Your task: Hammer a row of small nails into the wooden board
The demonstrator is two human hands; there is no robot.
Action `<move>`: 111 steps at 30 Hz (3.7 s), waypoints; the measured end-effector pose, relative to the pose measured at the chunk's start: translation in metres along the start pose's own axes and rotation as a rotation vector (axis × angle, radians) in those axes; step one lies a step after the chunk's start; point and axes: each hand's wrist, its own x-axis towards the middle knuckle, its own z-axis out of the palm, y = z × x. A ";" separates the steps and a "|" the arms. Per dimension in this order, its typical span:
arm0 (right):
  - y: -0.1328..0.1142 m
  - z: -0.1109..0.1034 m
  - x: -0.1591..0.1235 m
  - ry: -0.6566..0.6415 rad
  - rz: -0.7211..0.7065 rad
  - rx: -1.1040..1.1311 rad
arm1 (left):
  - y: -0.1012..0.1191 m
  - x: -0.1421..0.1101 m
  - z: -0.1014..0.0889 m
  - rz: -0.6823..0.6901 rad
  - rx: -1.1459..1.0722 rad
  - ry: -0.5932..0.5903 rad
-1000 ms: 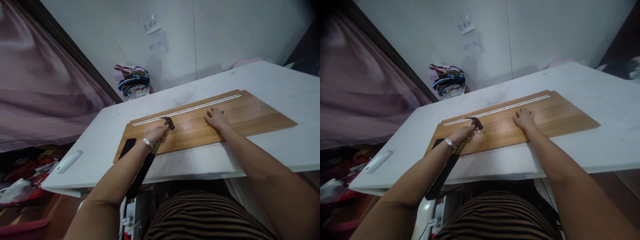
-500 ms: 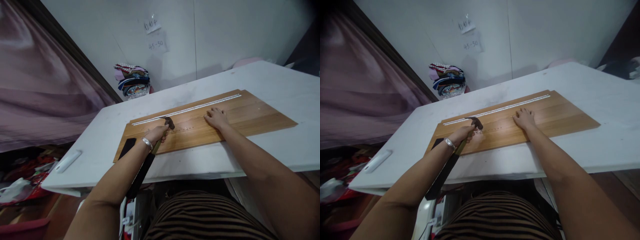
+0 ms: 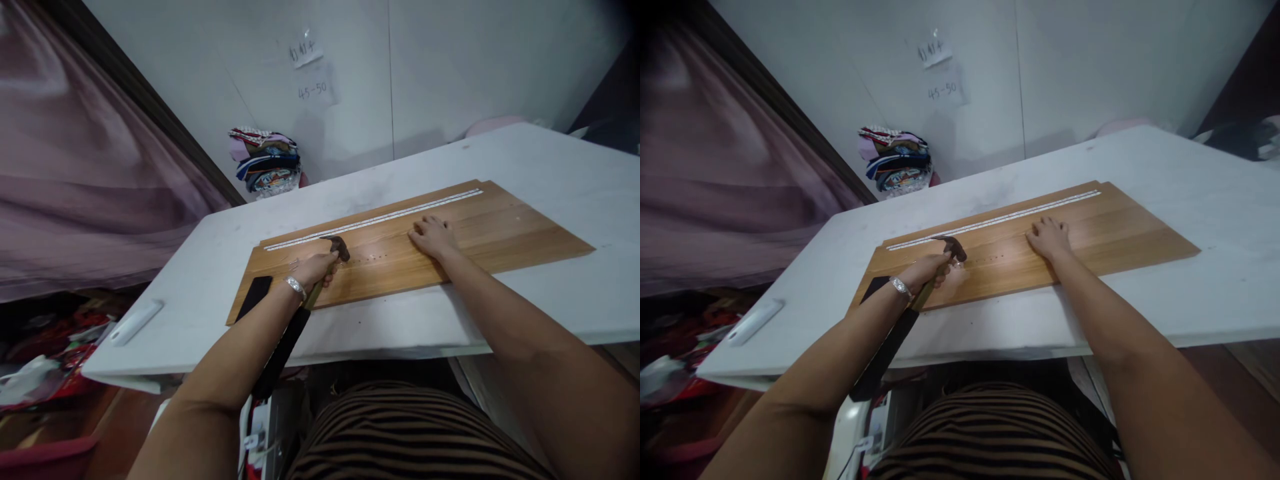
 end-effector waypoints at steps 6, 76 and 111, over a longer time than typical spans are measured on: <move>0.001 0.002 0.001 0.001 0.002 -0.005 | 0.003 0.000 -0.003 -0.002 -0.025 0.002; 0.003 0.001 0.000 0.000 -0.010 -0.009 | -0.006 0.004 -0.002 -0.012 -0.039 -0.022; 0.003 -0.002 -0.003 0.031 0.010 0.023 | -0.004 0.004 -0.002 -0.016 -0.048 -0.018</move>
